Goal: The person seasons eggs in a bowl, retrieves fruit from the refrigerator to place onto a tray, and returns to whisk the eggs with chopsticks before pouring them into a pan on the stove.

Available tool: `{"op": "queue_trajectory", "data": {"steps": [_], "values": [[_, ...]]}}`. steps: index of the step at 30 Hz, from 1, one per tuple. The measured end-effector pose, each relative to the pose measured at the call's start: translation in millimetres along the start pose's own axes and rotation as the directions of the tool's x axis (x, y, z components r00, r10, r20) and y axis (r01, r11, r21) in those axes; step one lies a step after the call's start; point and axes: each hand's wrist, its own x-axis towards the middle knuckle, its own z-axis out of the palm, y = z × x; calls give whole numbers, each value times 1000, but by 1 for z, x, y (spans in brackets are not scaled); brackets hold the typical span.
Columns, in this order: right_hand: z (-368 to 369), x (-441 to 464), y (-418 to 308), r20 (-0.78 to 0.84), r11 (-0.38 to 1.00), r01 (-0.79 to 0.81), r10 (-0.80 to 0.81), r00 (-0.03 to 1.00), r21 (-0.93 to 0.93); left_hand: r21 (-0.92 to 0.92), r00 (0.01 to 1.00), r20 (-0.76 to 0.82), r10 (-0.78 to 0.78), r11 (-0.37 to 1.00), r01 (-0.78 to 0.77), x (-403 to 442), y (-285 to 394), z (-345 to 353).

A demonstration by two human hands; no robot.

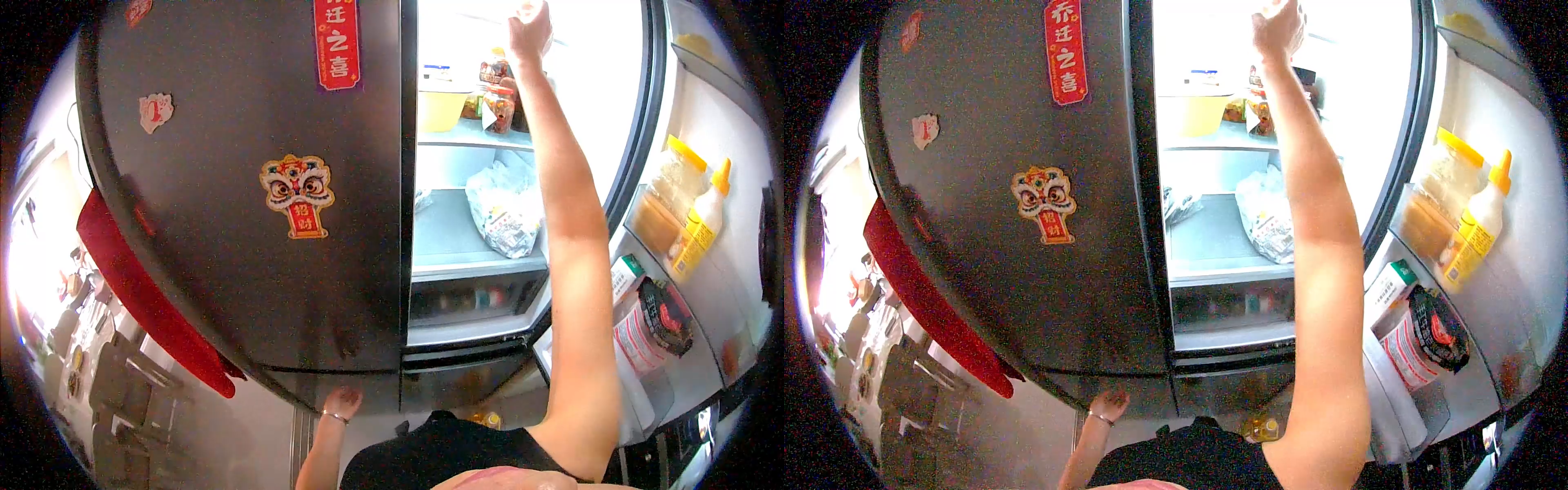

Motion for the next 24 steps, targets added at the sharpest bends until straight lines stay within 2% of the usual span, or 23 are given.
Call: {"op": "queue_trajectory", "data": {"steps": [1,2,3,4,5,6,7,10,12,13,14,16,17,19,20,22,24], "values": [[-5,7,0,103,993,-26,38,994,-116,22,999,-37,12,1000,-11,4,-3,13],[-11,35,5,334,953,-284,236,913,103,43,997,-73,23,999,-20,1,-12,36],[-3,54,22,205,984,8,29,978,-177,64,994,-105,37,997,-31,-3,-17,53],[6,70,40,136,849,253,-214,967,-464,57,999,-43,-2,998,4,-3,-17,60],[7,84,45,135,814,255,-216,967,-522,52,999,24,-38,998,37,-4,-16,68],[7,93,49,160,854,159,-90,983,-495,49,993,91,-72,997,67,-6,-14,75],[5,95,55,176,863,65,28,984,-501,23,991,-131,21,1000,-18,-19,-22,95],[16,98,65,257,858,-222,369,893,-463,-7,986,121,-112,993,114,45,12,26],[17,91,76,304,811,-390,541,784,-437,36,991,109,-73,997,69,44,21,11],[17,89,80,317,789,-472,598,736,-394,59,993,101,-54,997,48,40,20,9],[16,88,84,325,767,-554,640,696,-324,34,1000,24,-4,999,4,28,16,15],[8,93,81,325,711,-699,681,656,-77,-4,986,-143,86,996,-87,-7,2,43],[4,96,77,308,663,-739,683,662,118,26,997,-54,54,998,-53,-10,5,35],[-2,115,55,260,564,-677,645,718,473,96,992,121,-17,995,5,-15,13,10],[-8,122,43,237,515,-614,618,749,598,50,990,139,2,999,-9,-14,12,0],[-26,132,25,220,501,-491,505,835,712,-38,984,172,44,999,-38,-16,11,-15],[-34,157,46,293,576,-420,303,907,701,-16,999,-10,51,999,-52,-54,-4,9]]}}
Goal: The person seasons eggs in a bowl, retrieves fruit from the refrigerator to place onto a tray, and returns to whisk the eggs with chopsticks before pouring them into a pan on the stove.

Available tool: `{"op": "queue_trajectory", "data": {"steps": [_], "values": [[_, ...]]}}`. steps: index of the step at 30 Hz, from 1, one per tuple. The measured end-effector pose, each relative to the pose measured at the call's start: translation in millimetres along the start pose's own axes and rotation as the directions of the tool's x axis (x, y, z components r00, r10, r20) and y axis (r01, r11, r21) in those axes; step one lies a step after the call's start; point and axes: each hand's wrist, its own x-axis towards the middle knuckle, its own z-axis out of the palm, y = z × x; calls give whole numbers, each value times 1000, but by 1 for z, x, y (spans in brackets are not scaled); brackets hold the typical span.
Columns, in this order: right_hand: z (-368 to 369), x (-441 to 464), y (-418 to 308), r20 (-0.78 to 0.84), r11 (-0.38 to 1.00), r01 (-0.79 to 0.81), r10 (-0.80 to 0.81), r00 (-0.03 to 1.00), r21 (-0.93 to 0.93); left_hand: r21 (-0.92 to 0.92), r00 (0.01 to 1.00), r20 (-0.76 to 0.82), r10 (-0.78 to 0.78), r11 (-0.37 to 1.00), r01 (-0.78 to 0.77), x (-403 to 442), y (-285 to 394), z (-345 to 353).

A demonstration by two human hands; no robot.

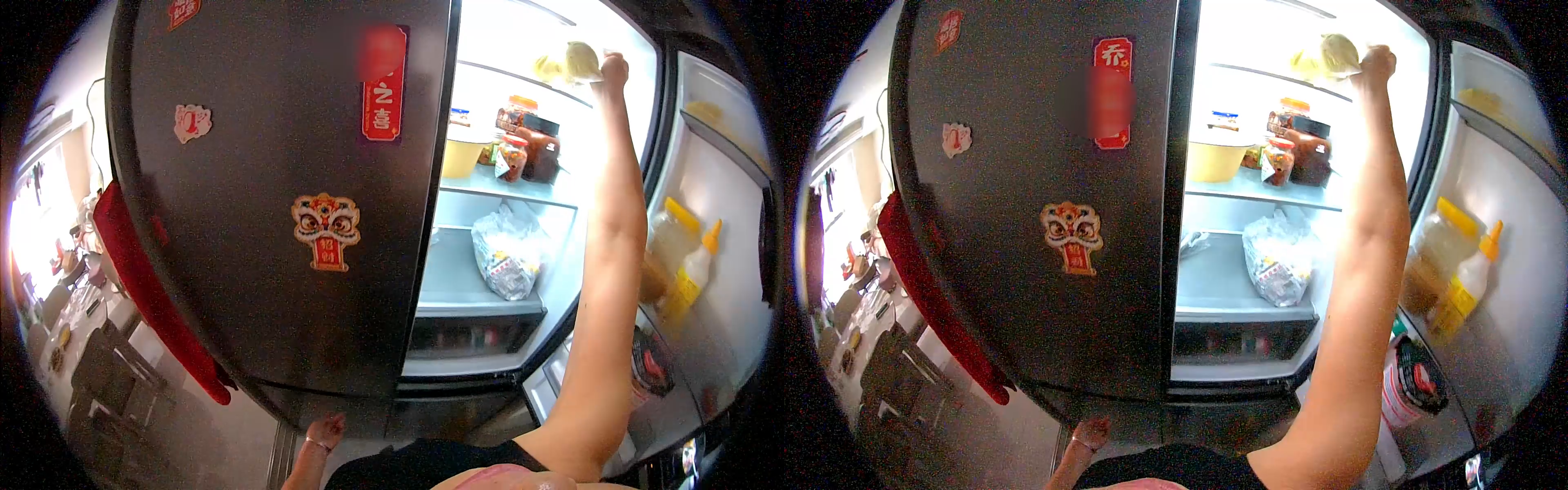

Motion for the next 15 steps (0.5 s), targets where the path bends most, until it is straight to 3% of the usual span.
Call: {"op": "queue_trajectory", "data": {"steps": [1,3,5,8,10,13,14,15], "values": [[1,-3,-12,61,1000,22,-23,998,10,16,996,-92,4,1000,-3,-21,-5,18],[8,-33,-40,189,998,42,-50,981,43,292,995,96,-14,956,-15,-47,-9,38],[6,-77,-68,325,997,12,-35,945,72,456,956,289,-42,885,-99,-70,-11,70],[-23,-186,-101,534,988,-120,50,844,97,639,824,565,-50,658,-399,-138,-23,138],[-47,-281,-133,601,949,-300,187,777,93,704,773,634,-10,421,-571,-187,-34,181],[-39,-416,-201,456,680,-715,592,665,160,459,480,876,40,229,-858,-239,-49,207],[-41,-450,-208,424,474,-799,680,599,370,410,425,903,58,176,-895,-253,-57,212],[-47,-480,-210,463,494,-796,648,605,350,384,389,919,67,81,-920,-260,-66,216]]}}
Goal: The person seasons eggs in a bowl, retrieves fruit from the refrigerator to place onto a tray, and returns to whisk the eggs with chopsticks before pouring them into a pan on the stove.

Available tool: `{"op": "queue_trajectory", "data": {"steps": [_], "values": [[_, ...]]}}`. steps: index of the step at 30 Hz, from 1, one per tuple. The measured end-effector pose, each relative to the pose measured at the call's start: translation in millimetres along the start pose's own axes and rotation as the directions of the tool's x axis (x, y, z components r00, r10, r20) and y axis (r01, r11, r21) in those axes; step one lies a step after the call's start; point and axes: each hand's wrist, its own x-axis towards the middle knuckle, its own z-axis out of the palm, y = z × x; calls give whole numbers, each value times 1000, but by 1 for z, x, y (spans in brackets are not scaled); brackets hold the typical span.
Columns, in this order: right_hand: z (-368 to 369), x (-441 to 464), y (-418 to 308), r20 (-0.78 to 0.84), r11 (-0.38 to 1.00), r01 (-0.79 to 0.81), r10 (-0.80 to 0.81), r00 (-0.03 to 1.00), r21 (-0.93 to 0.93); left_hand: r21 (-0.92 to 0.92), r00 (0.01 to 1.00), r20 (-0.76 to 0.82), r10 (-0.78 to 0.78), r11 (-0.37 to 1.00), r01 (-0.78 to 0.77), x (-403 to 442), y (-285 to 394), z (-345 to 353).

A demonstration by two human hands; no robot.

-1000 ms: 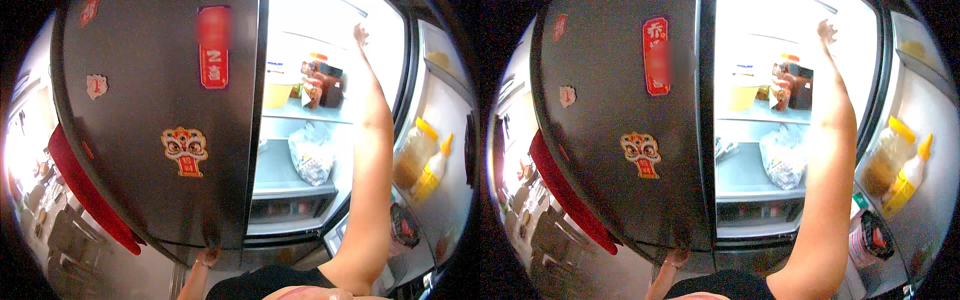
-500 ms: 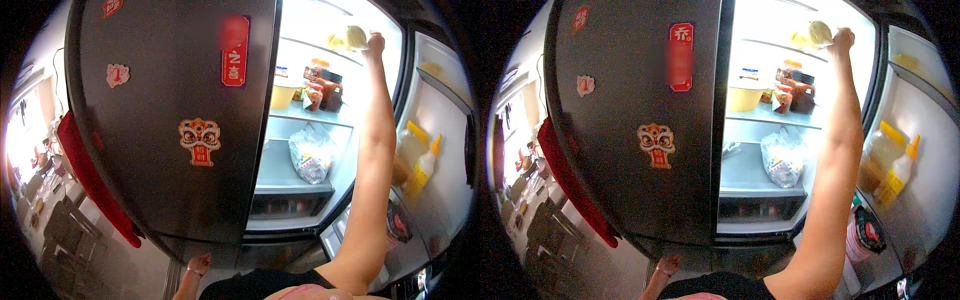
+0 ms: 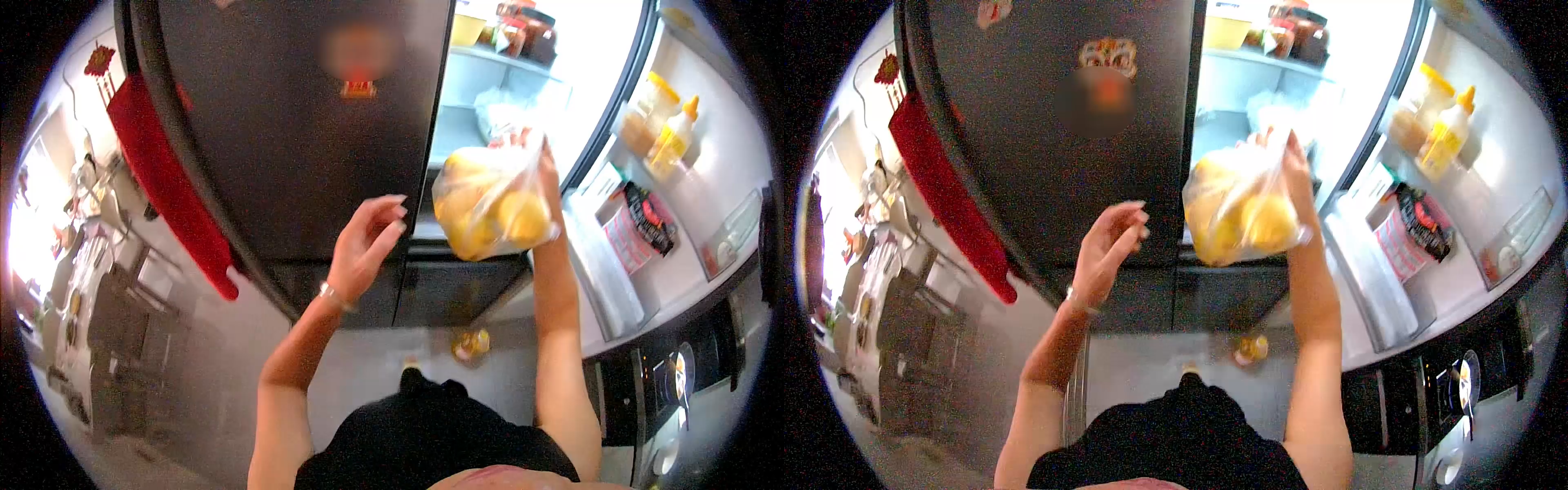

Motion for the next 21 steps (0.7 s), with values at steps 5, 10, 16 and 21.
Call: {"op": "queue_trajectory", "data": {"steps": [5,10,16,21], "values": [[-19,-105,53,-64,992,-121,118,991,-46,361,972,198,124,913,-190,-19,-18,45],[-44,-164,59,40,910,-162,191,981,-381,11,971,69,-231,973,231,-58,-85,86],[-46,-247,-80,206,-115,174,-398,894,-978,-777,753,21,-657,464,426,-92,-134,83],[-146,-314,-252,233,-250,-29,-934,271,-968,-822,720,-67,-691,447,353,-122,-149,57]]}}
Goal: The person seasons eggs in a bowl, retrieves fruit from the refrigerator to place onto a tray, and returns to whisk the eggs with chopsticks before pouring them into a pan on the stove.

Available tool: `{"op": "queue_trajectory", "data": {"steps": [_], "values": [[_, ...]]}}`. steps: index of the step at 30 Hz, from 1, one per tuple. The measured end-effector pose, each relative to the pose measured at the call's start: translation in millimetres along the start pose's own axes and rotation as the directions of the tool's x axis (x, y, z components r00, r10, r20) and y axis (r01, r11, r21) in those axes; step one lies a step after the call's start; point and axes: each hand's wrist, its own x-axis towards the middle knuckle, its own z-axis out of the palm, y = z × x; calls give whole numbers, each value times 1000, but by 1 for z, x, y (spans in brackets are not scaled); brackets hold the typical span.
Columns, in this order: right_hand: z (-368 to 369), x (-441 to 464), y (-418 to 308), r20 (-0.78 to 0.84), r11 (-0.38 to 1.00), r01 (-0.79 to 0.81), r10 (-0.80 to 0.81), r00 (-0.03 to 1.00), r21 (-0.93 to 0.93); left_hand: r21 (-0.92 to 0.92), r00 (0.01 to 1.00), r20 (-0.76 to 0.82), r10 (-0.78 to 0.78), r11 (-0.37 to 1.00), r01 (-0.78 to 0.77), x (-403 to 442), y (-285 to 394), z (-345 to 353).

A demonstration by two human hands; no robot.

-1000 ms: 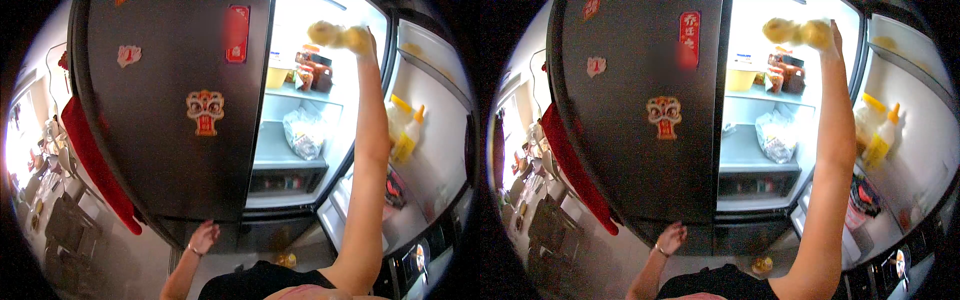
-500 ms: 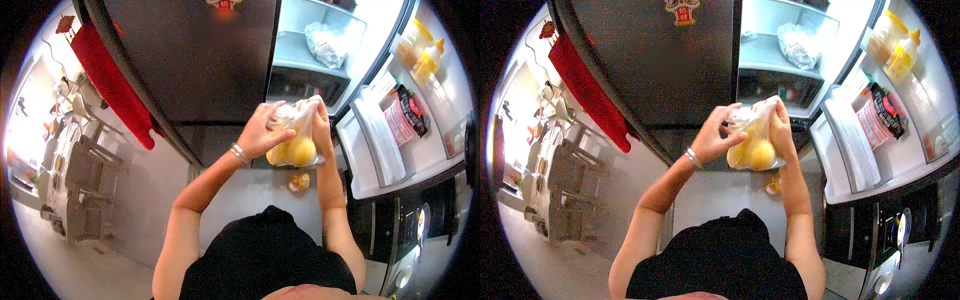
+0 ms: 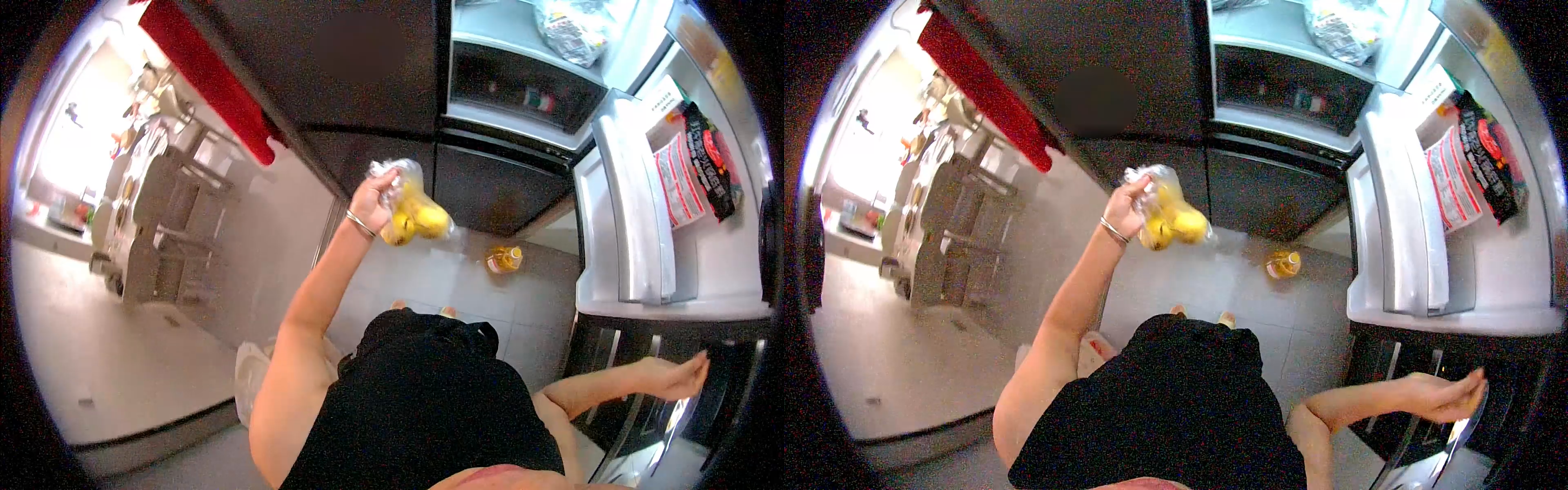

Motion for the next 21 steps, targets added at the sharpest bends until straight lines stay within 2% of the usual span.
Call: {"op": "queue_trajectory", "data": {"steps": [1,2,3,5,6,7,8,9,10,11,13,14,15,17,18,19,20,21], "values": [[0,-1,10,53,951,-263,274,960,-162,-8,999,9,35,999,-35,-7,7,-1],[16,-7,-3,61,844,-452,487,871,-290,-15,997,16,70,997,-70,-16,15,-2],[-12,-13,57,167,828,-418,503,848,-374,-3,996,26,89,996,-89,-22,23,-5],[-15,-12,79,177,744,-622,665,726,-245,-27,987,117,111,994,-108,-38,43,-2],[-15,-11,90,179,678,-712,735,654,-185,61,986,-7,168,984,-167,-47,50,3],[-9,-14,67,84,673,-696,732,677,-250,136,971,-103,218,970,-203,-48,59,-3],[-5,-16,51,59,656,-715,745,664,-241,209,942,-197,271,950,-230,-48,68,-9],[-8,-24,39,133,716,-677,697,705,-167,234,935,-226,275,947,-222,-52,74,-8],[-21,-33,44,234,753,-657,647,725,-48,294,900,-249,358,913,-282,-61,76,1],[-31,-41,49,323,768,-636,584,744,77,330,882,-283,377,902,-280,-66,79,4],[-37,-53,56,435,782,-623,561,705,1,349,823,-407,395,900,-259,-76,72,30],[-37,-57,58,506,804,-594,528,682,-38,324,832,-367,416,896,-305,-74,78,17],[-34,-63,57,580,826,-563,472,663,-28,319,811,-373,451,883,-344,-76,83,5],[-9,-70,49,707,870,-475,255,659,129,260,771,-409,487,873,-413,-84,73,21],[4,-78,49,737,858,-459,153,658,232,312,711,-478,516,856,-411,-93,67,32],[15,-87,50,752,833,-442,48,657,333,290,713,-463,526,850,-439,-98,62,35],[25,-99,54,783,861,-443,90,615,249,267,716,-448,535,845,-464,-102,57,38],[42,-113,59,746,873,-369,8,666,320,186,738,-456,497,864,-467,-111,48,56]]}}
